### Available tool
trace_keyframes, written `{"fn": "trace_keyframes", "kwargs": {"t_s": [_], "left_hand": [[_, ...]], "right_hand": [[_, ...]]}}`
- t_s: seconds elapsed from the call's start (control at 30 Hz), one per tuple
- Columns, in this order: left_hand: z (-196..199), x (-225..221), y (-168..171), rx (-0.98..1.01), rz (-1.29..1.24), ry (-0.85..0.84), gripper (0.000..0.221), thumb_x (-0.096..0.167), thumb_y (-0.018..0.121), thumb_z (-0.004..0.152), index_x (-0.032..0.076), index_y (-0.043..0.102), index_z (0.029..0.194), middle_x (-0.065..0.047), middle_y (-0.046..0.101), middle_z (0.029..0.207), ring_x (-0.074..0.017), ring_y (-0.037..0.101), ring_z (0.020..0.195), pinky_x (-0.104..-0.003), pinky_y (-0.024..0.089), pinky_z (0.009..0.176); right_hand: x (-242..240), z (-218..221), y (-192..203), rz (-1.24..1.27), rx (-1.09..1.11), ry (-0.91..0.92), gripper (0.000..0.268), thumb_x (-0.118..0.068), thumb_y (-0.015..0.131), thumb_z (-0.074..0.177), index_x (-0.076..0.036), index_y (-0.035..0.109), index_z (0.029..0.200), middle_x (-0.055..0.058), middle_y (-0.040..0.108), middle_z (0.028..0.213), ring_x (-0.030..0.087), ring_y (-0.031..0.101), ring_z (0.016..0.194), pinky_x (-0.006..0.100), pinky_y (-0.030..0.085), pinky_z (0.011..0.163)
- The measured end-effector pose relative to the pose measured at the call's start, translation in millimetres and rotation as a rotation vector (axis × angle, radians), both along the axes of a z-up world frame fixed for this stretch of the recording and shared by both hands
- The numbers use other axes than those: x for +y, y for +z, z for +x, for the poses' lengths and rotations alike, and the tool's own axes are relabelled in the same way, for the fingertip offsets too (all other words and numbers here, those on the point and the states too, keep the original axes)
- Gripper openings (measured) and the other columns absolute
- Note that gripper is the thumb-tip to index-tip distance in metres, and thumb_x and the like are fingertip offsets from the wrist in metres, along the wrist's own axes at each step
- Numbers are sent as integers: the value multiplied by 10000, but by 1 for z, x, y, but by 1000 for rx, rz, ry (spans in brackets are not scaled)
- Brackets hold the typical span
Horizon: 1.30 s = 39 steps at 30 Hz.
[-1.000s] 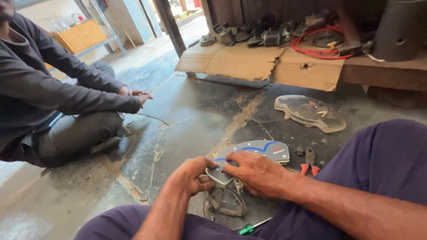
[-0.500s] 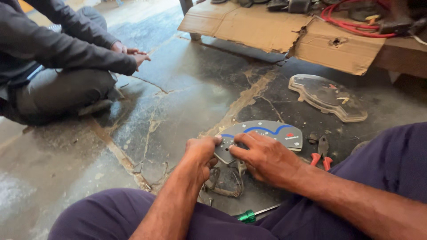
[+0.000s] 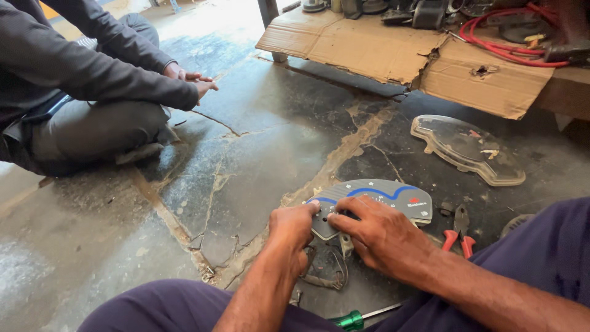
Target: The person sits on the floor and uses a green screwdriver to remove and reinsert screws on a motorcycle dashboard. They repeatedly adjust the dashboard faceplate and handle small components with both hands.
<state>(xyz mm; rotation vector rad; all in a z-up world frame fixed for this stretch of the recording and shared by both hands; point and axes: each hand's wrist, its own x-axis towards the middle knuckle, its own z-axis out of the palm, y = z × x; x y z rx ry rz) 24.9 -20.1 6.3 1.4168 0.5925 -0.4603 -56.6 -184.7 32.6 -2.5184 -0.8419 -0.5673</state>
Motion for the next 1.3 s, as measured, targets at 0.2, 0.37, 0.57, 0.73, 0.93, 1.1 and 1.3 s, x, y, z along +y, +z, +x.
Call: {"fn": "trace_keyframes", "kwargs": {"t_s": [0.2,0.37,0.57,0.73,0.93,1.1,1.3], "left_hand": [[2,-7,-12,66,-241,-1,233,199,606,968,-11,663,1050,-115,665,821,-238,636,614,-400,534,548],[7,-9,-18,42,-283,-72,314,240,553,1007,-19,628,1167,-134,695,912,-251,681,700,-411,574,608],[1,-7,-5,8,-66,-171,334,251,565,986,103,568,1285,-147,695,1089,-298,681,909,-530,535,765],[0,-11,8,-13,-3,-216,385,227,564,972,136,518,1343,-145,682,1198,-307,685,1025,-582,551,870],[1,-14,11,-43,-19,-239,376,194,558,976,101,510,1337,-139,660,1168,-309,674,1016,-563,594,838],[3,-15,13,-79,-94,-263,356,148,541,977,58,539,1321,-152,658,1159,-288,695,969,-522,635,782],[-2,-16,23,-71,-91,-237,383,150,533,969,114,481,1346,-126,622,1226,-279,680,1011,-524,609,809]], "right_hand": [[-3,2,-3,-69,-44,35,483,27,699,669,-33,655,1147,150,635,1130,362,646,1041,444,548,819],[-1,4,-3,-83,-20,4,469,28,702,670,-42,653,1131,130,640,1116,342,656,1031,427,555,816],[-2,4,-2,-70,3,-29,451,34,701,690,-44,650,1131,142,634,1139,349,655,1028,422,555,798],[-9,4,4,-57,32,10,459,11,711,687,-48,651,1138,153,627,1163,367,652,1045,455,536,840],[-17,9,9,67,93,28,399,-86,754,730,-46,699,1123,165,648,1130,375,649,1047,470,518,874],[-28,23,6,296,168,-101,230,-148,730,868,-57,711,1078,114,710,1060,290,711,996,384,551,832],[-26,28,-1,281,153,-26,144,-139,744,847,-64,712,966,97,682,988,287,686,922,395,535,778]]}}
